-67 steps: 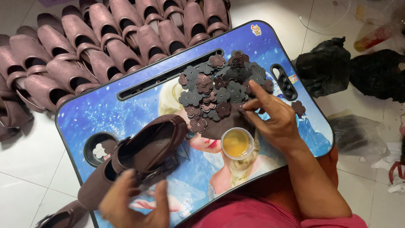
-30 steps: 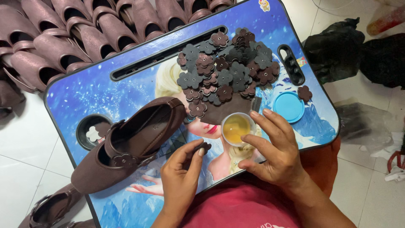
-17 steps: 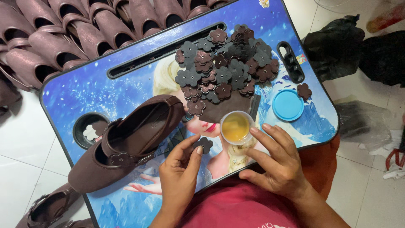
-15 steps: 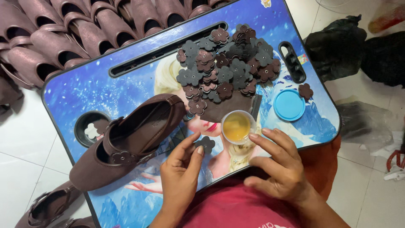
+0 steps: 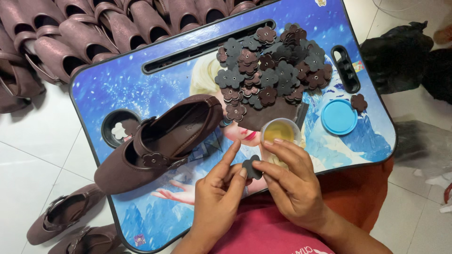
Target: The person applies glue to small flower-shaped embellishments and attaches them to the straps of brown children's shoes. They repeat this process for multiple shoes, placing finished pairs on the floor.
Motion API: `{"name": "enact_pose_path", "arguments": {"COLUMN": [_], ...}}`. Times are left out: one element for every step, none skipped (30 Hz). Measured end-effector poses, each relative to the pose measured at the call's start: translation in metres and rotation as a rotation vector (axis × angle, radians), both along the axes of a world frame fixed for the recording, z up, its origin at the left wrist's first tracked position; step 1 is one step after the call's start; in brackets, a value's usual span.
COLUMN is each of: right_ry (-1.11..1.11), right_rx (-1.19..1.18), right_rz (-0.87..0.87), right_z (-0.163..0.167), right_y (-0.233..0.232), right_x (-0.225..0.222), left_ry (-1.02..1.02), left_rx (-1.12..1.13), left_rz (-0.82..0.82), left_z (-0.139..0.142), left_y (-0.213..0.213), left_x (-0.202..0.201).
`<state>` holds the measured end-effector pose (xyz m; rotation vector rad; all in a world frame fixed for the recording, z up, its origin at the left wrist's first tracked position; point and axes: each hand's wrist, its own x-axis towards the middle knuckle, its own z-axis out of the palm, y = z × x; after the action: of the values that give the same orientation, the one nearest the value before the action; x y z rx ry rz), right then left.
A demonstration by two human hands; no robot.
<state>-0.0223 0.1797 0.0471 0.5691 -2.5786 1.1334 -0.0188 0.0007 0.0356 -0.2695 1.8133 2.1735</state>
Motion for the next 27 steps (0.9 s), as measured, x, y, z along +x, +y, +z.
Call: {"name": "enact_pose_path", "arguments": {"right_ry": [0.016, 0.032, 0.046, 0.060, 0.085, 0.109, 0.131, 0.139, 0.149, 0.158, 0.168, 0.180, 0.192, 0.198, 0.202, 0.204, 0.199, 0.196, 0.194, 0.194, 0.191, 0.189, 0.190, 0.191, 0.188, 0.197, 0.207], "right_rx": [0.018, 0.026, 0.036, 0.045, 0.057, 0.067, 0.076, 0.098, 0.120, 0.142, 0.154, 0.167, 0.179, 0.174, 0.169, 0.166, 0.171, 0.175, 0.178, 0.176, 0.174, 0.172, 0.171, 0.170, 0.170, 0.186, 0.203], "right_rz": [-0.005, 0.019, 0.042, 0.065, 0.078, 0.092, 0.107, 0.120, 0.133, 0.146, 0.128, 0.111, 0.093, 0.083, 0.072, 0.059, 0.053, 0.047, 0.043, 0.044, 0.046, 0.046, 0.062, 0.078, 0.095, 0.093, 0.089], "right_z": [-0.001, -0.002, -0.002, -0.003, -0.004, -0.005, -0.006, -0.006, -0.006, -0.005, -0.005, -0.005, -0.005, -0.006, -0.007, -0.007, -0.008, -0.008, -0.009, -0.009, -0.008, -0.008, -0.008, -0.007, -0.006, -0.006, -0.006], "right_y": [-0.001, -0.001, -0.001, 0.000, 0.001, 0.002, 0.003, 0.005, 0.006, 0.007, 0.007, 0.007, 0.007, 0.006, 0.006, 0.005, 0.004, 0.003, 0.003, 0.002, 0.001, 0.001, 0.000, -0.001, -0.001, -0.002, -0.003], "right_x": [0.000, 0.000, 0.000, 0.001, 0.001, 0.001, 0.002, 0.003, 0.003, 0.004, 0.005, 0.006, 0.007, 0.006, 0.006, 0.006, 0.006, 0.007, 0.008, 0.009, 0.011, 0.013, 0.014, 0.016, 0.018, 0.019, 0.019], "left_ry": [-0.005, -0.020, -0.038, -0.055, -0.063, -0.070, -0.080, -0.078, -0.076, -0.073, -0.064, -0.053, -0.042, -0.058, -0.076, -0.096, -0.082, -0.065, -0.047, -0.067, -0.090, -0.111, -0.139, -0.167, -0.199, -0.167, -0.132], "left_rx": [0.004, 0.006, 0.009, 0.013, 0.033, 0.051, 0.069, 0.125, 0.181, 0.236, 0.218, 0.200, 0.181, 0.198, 0.215, 0.233, 0.219, 0.204, 0.189, 0.206, 0.223, 0.239, 0.264, 0.289, 0.315, 0.300, 0.285], "left_rz": [-0.006, -0.003, -0.001, 0.000, 0.004, 0.009, 0.014, 0.026, 0.038, 0.051, 0.045, 0.040, 0.036, 0.031, 0.024, 0.017, 0.012, 0.007, 0.004, 0.016, 0.029, 0.040, 0.056, 0.072, 0.088, 0.066, 0.042], "left_z": [0.000, -0.001, -0.002, -0.003, -0.005, -0.006, -0.007, -0.008, -0.010, -0.011, -0.012, -0.013, -0.013, -0.013, -0.013, -0.013, -0.012, -0.012, -0.012, -0.011, -0.011, -0.012, -0.013, -0.015, -0.017, -0.019, -0.021], "left_y": [-0.001, -0.001, -0.002, -0.002, -0.002, -0.003, -0.004, -0.005, -0.005, -0.006, -0.007, -0.008, -0.009, -0.011, -0.012, -0.013, -0.013, -0.012, -0.012, -0.012, -0.012, -0.012, -0.012, -0.012, -0.012, -0.012, -0.012], "left_x": [0.000, 0.000, 0.000, 0.000, 0.000, 0.000, 0.002, 0.002, 0.002, 0.003, 0.005, 0.005, 0.006, 0.006, 0.006, 0.007, 0.008, 0.008, 0.008, 0.008, 0.008, 0.009, 0.009, 0.009, 0.010, 0.011, 0.013]}}
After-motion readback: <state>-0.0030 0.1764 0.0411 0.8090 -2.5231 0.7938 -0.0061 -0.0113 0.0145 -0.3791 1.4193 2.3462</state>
